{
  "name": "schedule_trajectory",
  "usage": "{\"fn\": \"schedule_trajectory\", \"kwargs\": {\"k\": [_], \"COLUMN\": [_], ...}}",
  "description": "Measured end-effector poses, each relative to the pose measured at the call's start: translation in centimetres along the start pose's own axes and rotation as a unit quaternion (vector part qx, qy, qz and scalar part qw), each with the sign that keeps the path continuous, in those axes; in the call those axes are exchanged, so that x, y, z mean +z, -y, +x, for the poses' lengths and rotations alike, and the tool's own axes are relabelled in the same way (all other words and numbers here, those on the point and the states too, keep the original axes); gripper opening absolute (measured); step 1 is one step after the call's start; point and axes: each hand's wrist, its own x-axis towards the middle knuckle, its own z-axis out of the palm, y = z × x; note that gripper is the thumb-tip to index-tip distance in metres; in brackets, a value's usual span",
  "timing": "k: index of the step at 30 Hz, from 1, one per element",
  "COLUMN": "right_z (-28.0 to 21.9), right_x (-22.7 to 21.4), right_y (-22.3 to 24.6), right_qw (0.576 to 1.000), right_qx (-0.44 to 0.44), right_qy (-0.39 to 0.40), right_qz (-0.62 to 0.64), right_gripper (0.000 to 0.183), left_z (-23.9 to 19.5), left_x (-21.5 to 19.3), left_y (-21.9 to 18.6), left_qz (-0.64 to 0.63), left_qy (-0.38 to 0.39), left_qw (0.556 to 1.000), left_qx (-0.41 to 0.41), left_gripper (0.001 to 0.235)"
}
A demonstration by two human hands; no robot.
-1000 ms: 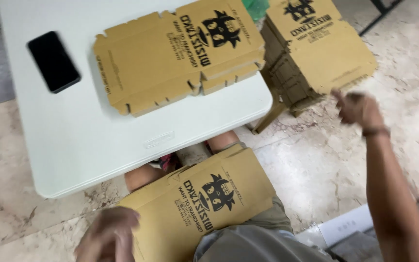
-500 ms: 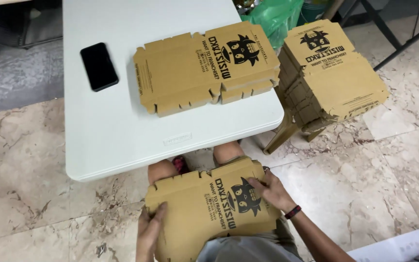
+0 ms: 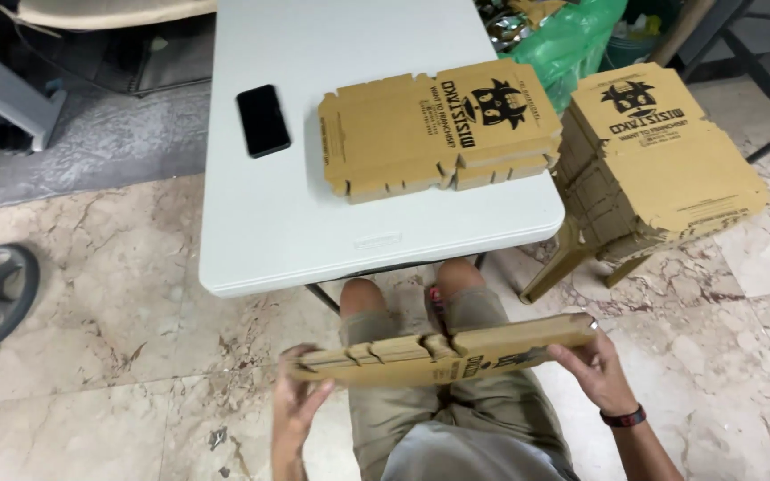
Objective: Sorting and stacking flat cardboard boxes from a table into a neat pile.
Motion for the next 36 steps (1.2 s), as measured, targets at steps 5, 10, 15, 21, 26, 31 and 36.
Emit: {"fn": "schedule_trajectory", "kwargs": {"k": [5,10,15,21,26,31,36], "right_z": [-0.1,-0.9,0.6,7.0,17.1,21.2,23.0], "right_x": [0.0,-0.7,4.1,2.9,4.2,8.1,7.3], "right_y": [-4.1,-9.2,-8.8,2.4,9.7,13.7,7.0], "right_qw": [0.995,0.979,0.960,0.940,0.916,0.912,0.921], "right_qx": [-0.042,-0.067,0.058,-0.150,-0.260,-0.270,-0.264], "right_qy": [0.005,-0.052,-0.275,-0.301,-0.292,-0.292,-0.275], "right_qz": [0.089,0.187,0.015,0.053,0.091,0.101,0.078], "right_gripper": [0.044,0.032,0.005,0.021,0.008,0.015,0.028], "left_z": [1.5,0.4,1.5,3.6,10.9,19.1,18.4], "left_x": [2.2,2.8,4.0,7.5,9.4,9.5,10.7], "left_y": [1.5,0.5,7.9,-1.5,-12.5,-13.2,-16.3], "left_qz": [0.006,0.055,0.022,0.046,0.027,0.025,0.033], "left_qy": [0.121,0.115,-0.052,-0.121,-0.091,-0.051,-0.004], "left_qw": [0.989,0.987,0.990,0.970,0.939,0.924,0.929], "left_qx": [0.085,0.095,0.129,0.207,0.330,0.378,0.370], "left_gripper": [0.058,0.070,0.036,0.036,0.028,0.023,0.049]}}
